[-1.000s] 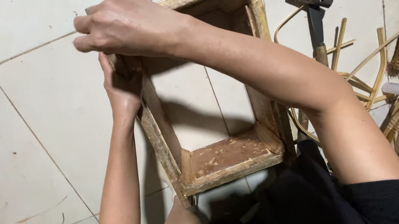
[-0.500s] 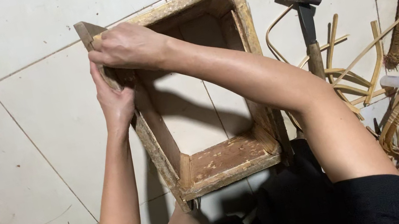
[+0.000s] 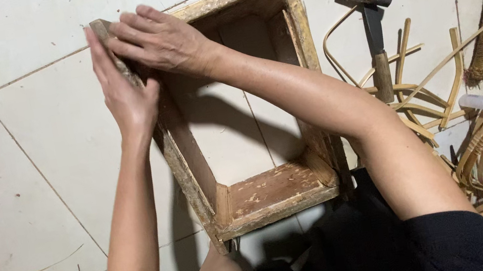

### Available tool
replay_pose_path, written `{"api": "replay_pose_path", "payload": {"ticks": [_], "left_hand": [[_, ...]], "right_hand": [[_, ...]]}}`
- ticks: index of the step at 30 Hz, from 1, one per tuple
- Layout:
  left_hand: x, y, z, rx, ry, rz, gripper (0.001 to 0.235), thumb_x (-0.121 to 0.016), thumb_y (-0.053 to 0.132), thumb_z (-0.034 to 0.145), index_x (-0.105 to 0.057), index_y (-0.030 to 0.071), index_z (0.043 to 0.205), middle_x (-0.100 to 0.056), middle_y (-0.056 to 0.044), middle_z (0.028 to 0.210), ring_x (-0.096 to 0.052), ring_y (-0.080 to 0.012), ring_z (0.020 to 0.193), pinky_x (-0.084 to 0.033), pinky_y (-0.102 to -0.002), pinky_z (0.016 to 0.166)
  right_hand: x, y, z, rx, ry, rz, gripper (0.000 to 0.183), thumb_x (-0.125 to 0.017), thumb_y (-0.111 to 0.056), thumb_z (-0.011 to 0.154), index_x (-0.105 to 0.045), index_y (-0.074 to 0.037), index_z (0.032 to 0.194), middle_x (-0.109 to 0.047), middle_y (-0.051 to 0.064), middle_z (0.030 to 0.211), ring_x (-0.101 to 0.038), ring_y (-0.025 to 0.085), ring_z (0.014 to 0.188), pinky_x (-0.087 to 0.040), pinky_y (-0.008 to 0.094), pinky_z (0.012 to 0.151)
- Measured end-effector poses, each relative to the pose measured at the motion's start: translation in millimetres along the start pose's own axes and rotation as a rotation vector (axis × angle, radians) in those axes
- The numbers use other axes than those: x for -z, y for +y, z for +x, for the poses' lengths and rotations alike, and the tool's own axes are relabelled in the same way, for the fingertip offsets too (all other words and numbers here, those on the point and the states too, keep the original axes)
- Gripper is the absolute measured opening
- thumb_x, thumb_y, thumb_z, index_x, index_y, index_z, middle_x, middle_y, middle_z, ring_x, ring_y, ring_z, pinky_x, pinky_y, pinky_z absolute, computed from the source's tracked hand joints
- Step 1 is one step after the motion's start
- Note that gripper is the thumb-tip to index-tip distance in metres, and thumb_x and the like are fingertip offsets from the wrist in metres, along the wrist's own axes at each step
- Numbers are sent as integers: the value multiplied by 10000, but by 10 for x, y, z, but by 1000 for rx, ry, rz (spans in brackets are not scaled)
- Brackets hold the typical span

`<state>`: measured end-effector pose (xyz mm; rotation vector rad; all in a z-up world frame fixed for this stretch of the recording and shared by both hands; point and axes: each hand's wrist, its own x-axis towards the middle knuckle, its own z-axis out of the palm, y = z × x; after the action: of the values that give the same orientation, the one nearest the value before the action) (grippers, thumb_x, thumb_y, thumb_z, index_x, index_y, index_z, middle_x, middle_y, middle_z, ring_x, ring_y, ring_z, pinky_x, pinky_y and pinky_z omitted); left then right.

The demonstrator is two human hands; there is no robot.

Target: The person assembles a rectangular wooden basket frame by inserting a wooden block, tapping it with a hammer, and fitting a flexible rattan strip around the interior. The person then places a pre-woven rattan basket body into the frame.

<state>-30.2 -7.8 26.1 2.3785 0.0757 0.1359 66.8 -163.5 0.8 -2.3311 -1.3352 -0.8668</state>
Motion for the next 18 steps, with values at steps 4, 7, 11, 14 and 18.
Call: {"api": "replay_pose_path", "payload": {"ticks": [4,7,11,14,18], "left_hand": [[-28,-12,222,49,-40,48,1077,-631,-116,853,-54,246,1688,-480,-228,1580,-662,-383,1296,-632,-414,991],[-73,-52,202,99,-52,64,1066,-602,-116,862,-45,263,1688,-488,-220,1580,-716,-355,1208,-658,-401,909],[-84,-77,163,-15,-11,78,1089,-599,-120,838,-40,268,1688,-468,-243,1587,-660,-411,1263,-640,-424,914],[-51,-90,185,67,-63,50,1060,-569,-113,859,-54,291,1693,-466,-222,1589,-678,-389,1247,-646,-418,912],[-116,-65,166,-78,-10,102,1090,-590,-125,848,-53,333,1679,-381,-229,1622,-677,-396,1281,-655,-396,947]], "right_hand": [[-102,6,33,-87,4,-19,426,-624,-238,996,-558,-119,1400,-586,14,1090,-559,150,936,-474,325,848],[-196,-33,-23,-144,-94,4,364,-644,-240,1019,-570,-105,1349,-585,0,979,-556,146,849,-445,323,766],[-231,-54,-97,-188,-99,51,356,-646,-235,981,-556,-111,1303,-574,-5,986,-569,154,891,-443,334,778],[-266,-51,-42,-167,-122,-8,377,-647,-231,977,-555,-103,1320,-573,4,990,-568,158,898,-440,337,794],[-261,-55,-138,-133,-87,-52,393,-614,-234,1007,-545,-63,1354,-601,58,1121,-580,219,1045,-449,398,948]]}}
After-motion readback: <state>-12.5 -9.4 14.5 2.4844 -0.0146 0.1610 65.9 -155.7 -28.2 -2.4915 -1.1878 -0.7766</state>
